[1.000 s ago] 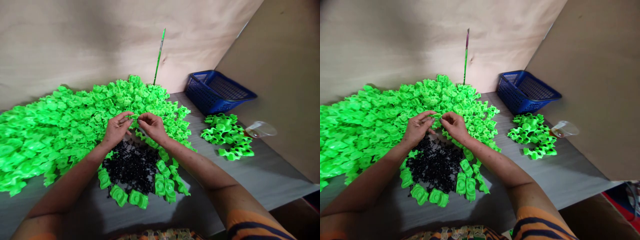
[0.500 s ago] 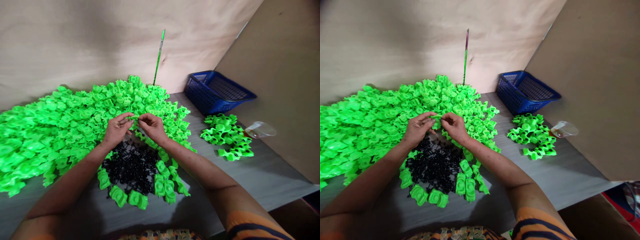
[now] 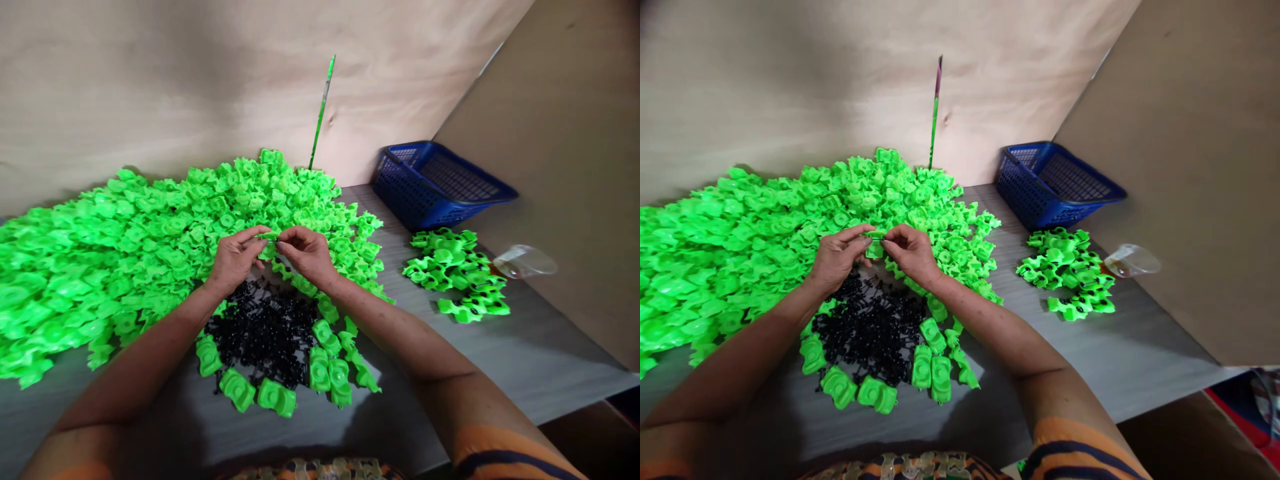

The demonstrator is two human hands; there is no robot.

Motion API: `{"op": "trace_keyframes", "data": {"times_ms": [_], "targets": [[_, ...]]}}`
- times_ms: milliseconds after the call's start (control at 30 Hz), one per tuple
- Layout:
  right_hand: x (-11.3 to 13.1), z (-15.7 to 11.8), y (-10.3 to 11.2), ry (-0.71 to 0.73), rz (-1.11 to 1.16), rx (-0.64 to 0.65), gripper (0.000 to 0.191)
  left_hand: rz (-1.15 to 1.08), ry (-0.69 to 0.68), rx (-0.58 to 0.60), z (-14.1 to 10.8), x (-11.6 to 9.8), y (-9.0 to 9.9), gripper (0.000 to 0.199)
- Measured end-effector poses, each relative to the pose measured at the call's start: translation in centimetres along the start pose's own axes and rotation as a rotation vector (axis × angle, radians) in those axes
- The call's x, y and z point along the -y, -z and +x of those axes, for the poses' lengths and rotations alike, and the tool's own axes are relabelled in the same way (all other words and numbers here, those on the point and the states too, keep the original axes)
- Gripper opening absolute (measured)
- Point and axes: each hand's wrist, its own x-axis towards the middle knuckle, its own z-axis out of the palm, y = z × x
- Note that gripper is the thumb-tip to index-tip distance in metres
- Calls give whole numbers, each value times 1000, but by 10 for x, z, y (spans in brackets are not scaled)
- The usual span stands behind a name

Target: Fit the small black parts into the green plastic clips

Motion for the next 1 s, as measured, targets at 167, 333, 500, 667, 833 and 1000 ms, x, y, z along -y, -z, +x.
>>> {"op": "trace_keyframes", "data": {"times_ms": [167,333,500,667,833,1000], "targets": [[2,0,0,23,-27,32,41,-45,27,-14,0,-3,-1,38],[6,-3,1,76,-53,45,33,-82,27,7,-2,-7,-3,36],[6,-4,0,68,-86,50,31,-101,24,-9,-2,-6,-2,35],[5,-3,-1,65,-73,47,36,-91,59,-28,-1,0,-3,36],[9,-6,-4,78,-115,46,39,-99,55,-40,-2,3,-3,37],[8,-2,1,103,-154,45,38,-127,60,24,0,1,-1,42]]}}
